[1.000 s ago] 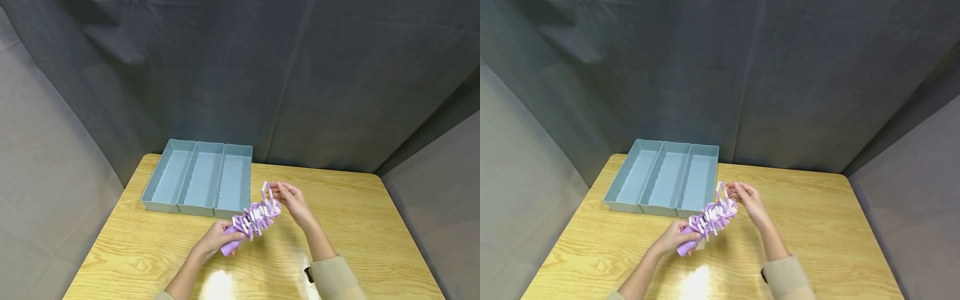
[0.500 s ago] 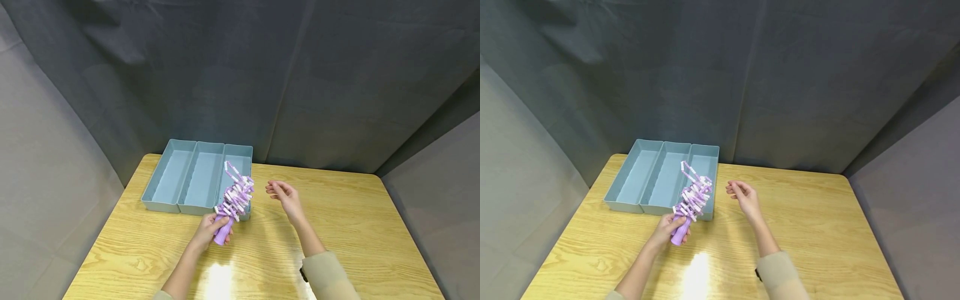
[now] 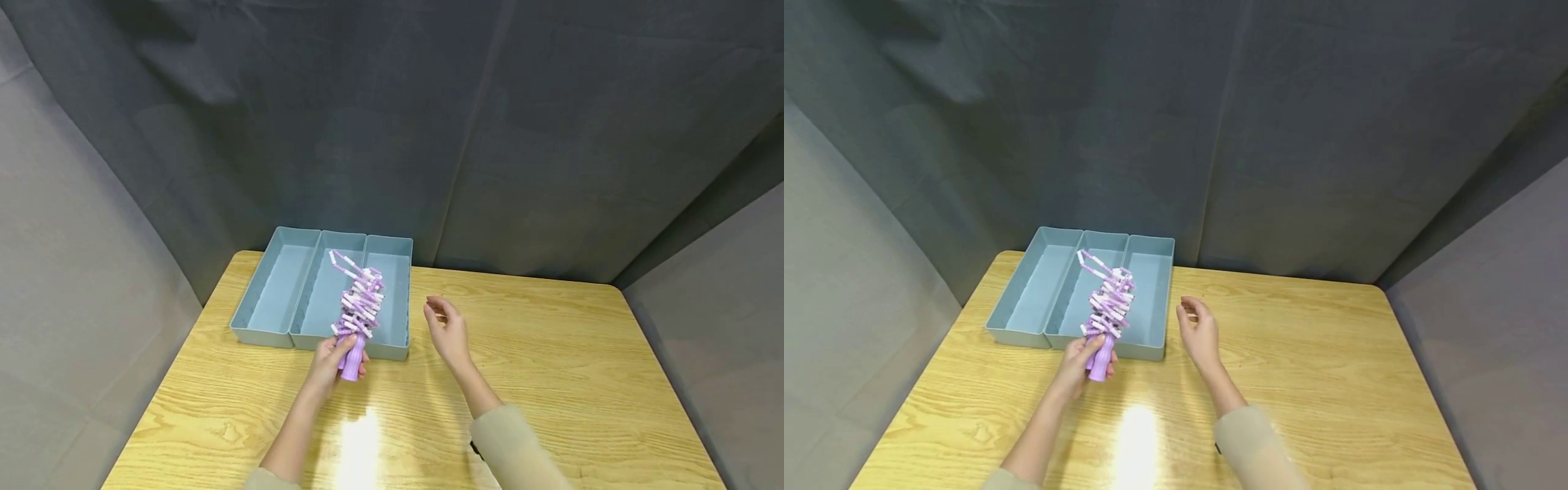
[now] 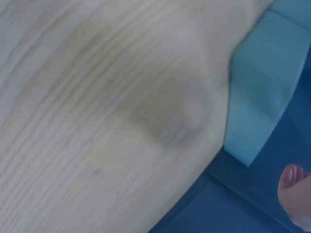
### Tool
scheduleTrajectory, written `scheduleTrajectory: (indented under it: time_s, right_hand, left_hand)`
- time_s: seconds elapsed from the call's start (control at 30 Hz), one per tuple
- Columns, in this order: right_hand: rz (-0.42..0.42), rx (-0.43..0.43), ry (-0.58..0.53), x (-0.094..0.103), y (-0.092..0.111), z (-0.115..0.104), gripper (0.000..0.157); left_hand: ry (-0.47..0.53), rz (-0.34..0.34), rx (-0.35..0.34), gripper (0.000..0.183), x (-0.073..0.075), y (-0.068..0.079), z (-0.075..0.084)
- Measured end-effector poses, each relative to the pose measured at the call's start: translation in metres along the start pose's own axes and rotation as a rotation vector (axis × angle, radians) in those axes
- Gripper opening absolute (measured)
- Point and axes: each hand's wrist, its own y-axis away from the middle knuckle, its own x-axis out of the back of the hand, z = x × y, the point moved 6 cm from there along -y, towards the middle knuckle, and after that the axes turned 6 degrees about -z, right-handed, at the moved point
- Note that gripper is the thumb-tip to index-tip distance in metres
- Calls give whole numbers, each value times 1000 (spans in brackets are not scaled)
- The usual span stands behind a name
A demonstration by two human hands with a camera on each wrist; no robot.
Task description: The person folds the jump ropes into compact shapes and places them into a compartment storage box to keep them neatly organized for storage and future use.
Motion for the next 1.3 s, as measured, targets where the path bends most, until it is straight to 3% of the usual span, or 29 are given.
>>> scheduleTrajectory:
  time_s: [0.2,0.6,0.87,1.07,1.3]
  right_hand:
    - [11,60,124,-20,0,11,27]
    - [-17,-26,362,-43,0,29,42]
    - [-53,19,569,-51,-2,31,45]
    - [-117,1,770,-58,-3,35,51]
    - [-192,-46,875,-63,-6,40,53]
  left_hand:
    - [16,93,-9,18,13,-4,1]
    - [14,218,-15,17,37,-15,4]
    - [-23,288,-43,21,49,-27,14]
    - [-56,320,-42,31,65,-39,15]
    - [-41,394,-14,35,91,-55,6]
